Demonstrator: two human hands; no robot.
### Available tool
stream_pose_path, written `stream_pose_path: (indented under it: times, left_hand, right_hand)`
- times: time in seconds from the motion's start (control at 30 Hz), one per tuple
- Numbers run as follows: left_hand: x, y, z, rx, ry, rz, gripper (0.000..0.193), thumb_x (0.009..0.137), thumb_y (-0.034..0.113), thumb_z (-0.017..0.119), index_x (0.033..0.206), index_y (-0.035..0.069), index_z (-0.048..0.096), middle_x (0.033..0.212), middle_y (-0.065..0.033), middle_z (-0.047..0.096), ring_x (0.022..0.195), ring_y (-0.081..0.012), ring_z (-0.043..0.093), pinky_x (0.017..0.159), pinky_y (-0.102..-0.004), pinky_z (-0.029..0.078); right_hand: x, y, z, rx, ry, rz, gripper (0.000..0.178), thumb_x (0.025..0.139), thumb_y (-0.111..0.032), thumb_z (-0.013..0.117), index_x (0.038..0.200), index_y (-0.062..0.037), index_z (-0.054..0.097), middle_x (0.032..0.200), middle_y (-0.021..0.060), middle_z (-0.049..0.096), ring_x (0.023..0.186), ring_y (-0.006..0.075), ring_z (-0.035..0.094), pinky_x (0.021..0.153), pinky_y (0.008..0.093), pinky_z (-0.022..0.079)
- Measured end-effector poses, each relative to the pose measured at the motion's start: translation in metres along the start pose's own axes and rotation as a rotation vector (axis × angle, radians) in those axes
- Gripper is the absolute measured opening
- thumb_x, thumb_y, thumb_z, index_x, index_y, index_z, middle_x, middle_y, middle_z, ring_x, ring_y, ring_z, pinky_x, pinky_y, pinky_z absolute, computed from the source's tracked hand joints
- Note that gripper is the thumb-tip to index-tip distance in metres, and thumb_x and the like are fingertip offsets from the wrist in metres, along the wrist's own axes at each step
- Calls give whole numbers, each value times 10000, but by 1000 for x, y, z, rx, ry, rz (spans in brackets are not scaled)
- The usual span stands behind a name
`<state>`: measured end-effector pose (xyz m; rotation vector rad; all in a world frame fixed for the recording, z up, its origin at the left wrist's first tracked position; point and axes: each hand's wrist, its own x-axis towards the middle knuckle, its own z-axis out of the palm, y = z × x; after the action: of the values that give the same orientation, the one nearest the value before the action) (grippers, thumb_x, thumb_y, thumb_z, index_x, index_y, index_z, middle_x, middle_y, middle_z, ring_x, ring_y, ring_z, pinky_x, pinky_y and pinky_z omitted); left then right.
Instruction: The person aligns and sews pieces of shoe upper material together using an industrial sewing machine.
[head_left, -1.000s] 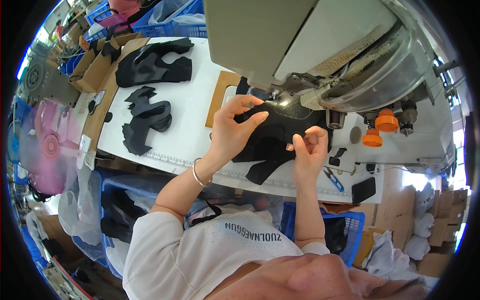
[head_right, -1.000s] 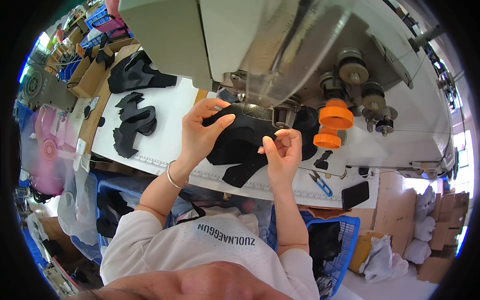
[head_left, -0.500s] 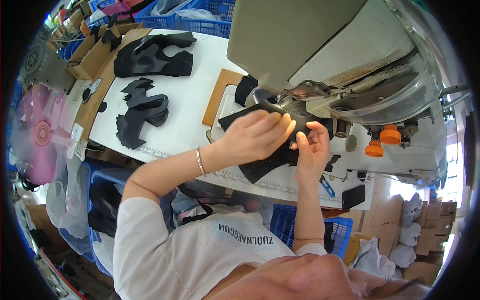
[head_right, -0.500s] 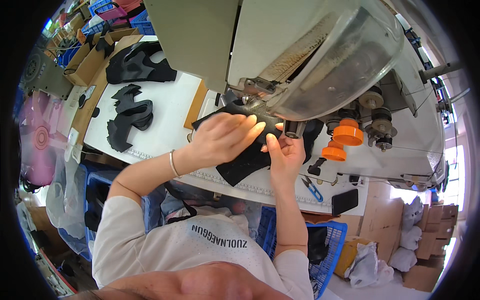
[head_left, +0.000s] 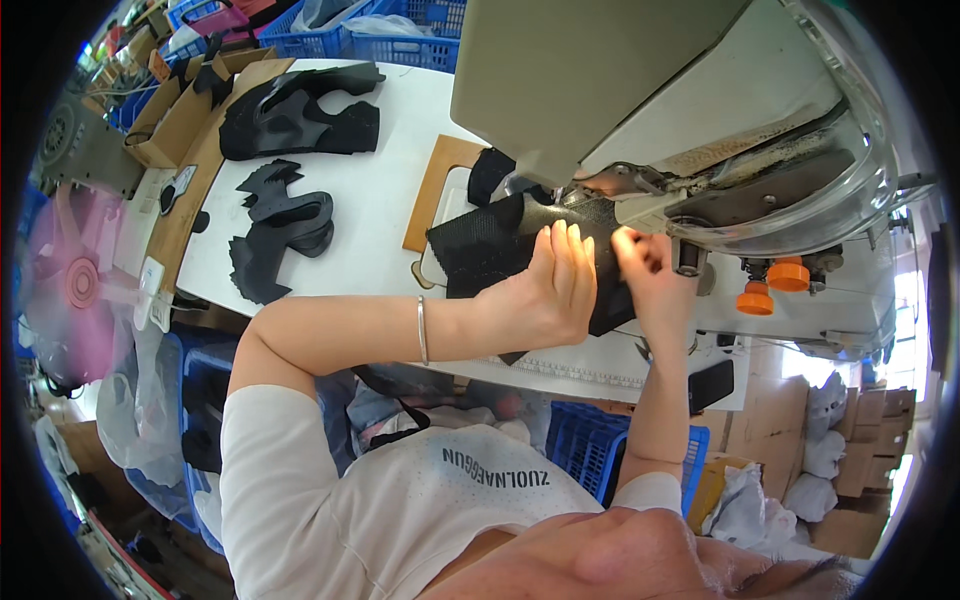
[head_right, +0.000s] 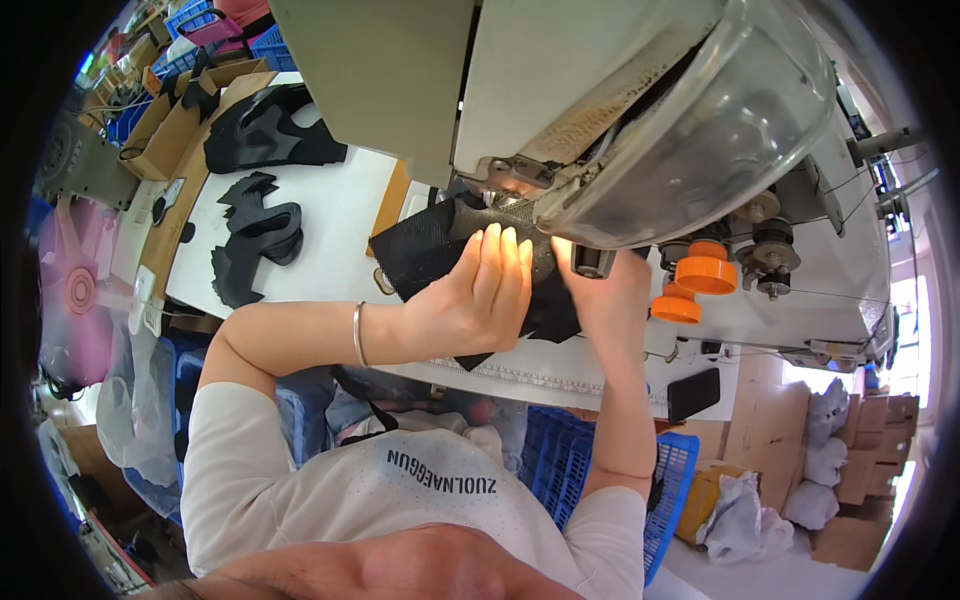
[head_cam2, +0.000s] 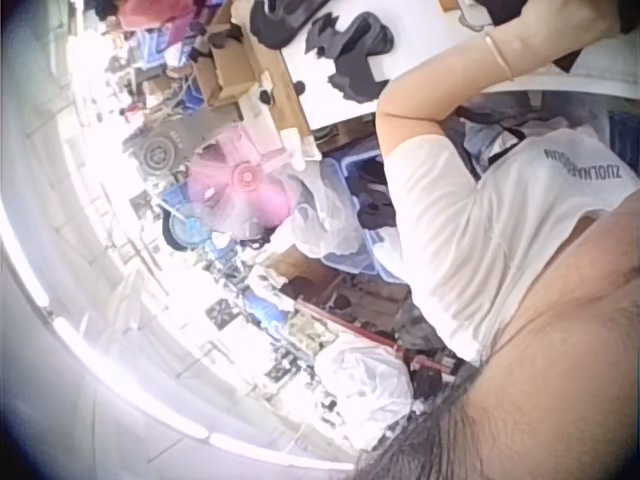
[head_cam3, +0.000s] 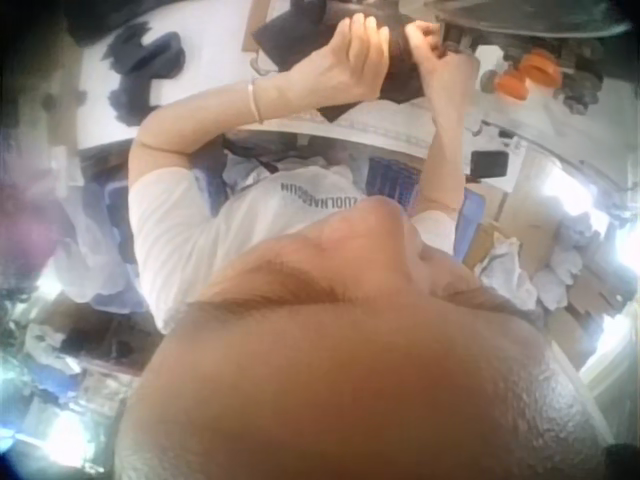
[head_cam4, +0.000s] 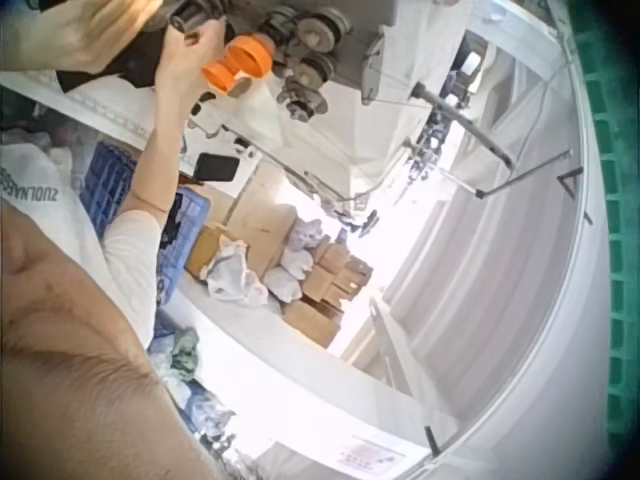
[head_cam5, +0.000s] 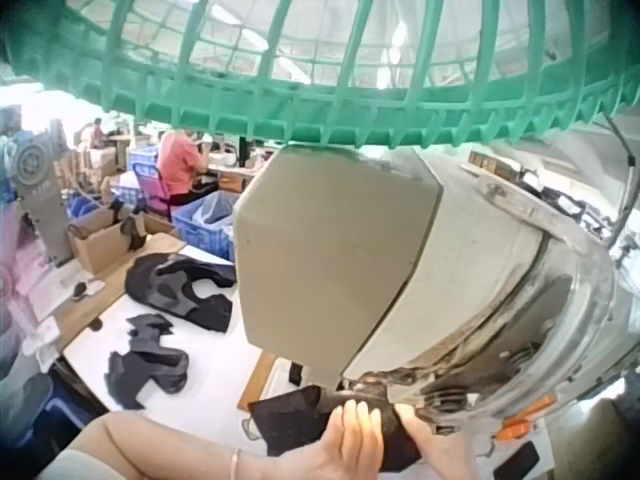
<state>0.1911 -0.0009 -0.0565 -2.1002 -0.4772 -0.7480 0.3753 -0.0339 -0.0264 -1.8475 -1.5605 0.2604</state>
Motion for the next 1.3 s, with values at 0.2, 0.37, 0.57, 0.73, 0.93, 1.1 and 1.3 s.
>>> stream_pose_path:
  times: [0.2, 0.37, 0.57, 0.73, 0.93, 1.1, 1.3]
  left_hand:
    - [-9, -18, -3, -97, 53, 95, 280, 761, 89, 579, 927, -114, 678, 891, -207, 677, 865, -320, 684, 834, -400, 575]
    - [-17, -33, 7, -213, 118, 136, 263, 746, 82, 610, 920, -101, 684, 900, -187, 679, 894, -311, 681, 852, -395, 574]
    - [-26, -64, 12, -397, 197, 221, 242, 720, 72, 676, 921, -61, 696, 937, -145, 672, 938, -268, 676, 899, -354, 584]
    - [-32, -95, 36, -601, 265, 290, 226, 736, 63, 672, 933, -45, 692, 956, -121, 672, 967, -260, 673, 895, -341, 589]
    - [-32, -119, 42, -781, 190, 335, 261, 782, 58, 657, 1038, 31, 697, 1139, -104, 671, 1049, -258, 657, 873, -345, 565]
    - [-37, -111, 28, -719, 119, 205, 353, 672, 70, 703, 1020, 16, 690, 1112, -86, 656, 1014, -244, 632, 846, -351, 547]
    - [-30, -71, 21, -888, 169, 86, 253, 701, 79, 727, 937, -1, 683, 1100, -86, 666, 1014, -253, 631, 804, -363, 544]
  right_hand:
    - [48, 64, 11, -396, -18, -401, 237, 873, -224, 703, 1022, -40, 707, 976, 73, 709, 902, 200, 636, 834, 347, 493]
    - [58, 127, 22, -41, -200, -278, 286, 894, -262, 701, 1046, -20, 697, 992, 79, 710, 895, 196, 640, 832, 320, 494]
    - [39, 106, 26, 208, -258, -27, 370, 867, -266, 741, 1053, 46, 668, 996, 60, 691, 907, 136, 620, 821, 286, 494]
    - [7, 47, 27, 486, -202, -58, 341, 871, -232, 738, 1073, 27, 646, 980, 49, 669, 857, 106, 595, 756, 254, 494]
    - [-23, 42, 45, 695, -67, -59, 345, 882, -241, 732, 1082, -1, 586, 936, 6, 626, 822, 79, 567, 729, 234, 476]
    - [-53, 26, 27, 912, -310, 308, 413, 866, -274, 740, 1124, 19, 604, 998, 39, 649, 893, 92, 592, 796, 251, 492]
    - [-47, 28, 16, 869, -416, 386, 279, 855, -244, 763, 968, -11, 661, 827, -11, 654, 700, 43, 569, 613, 214, 479]
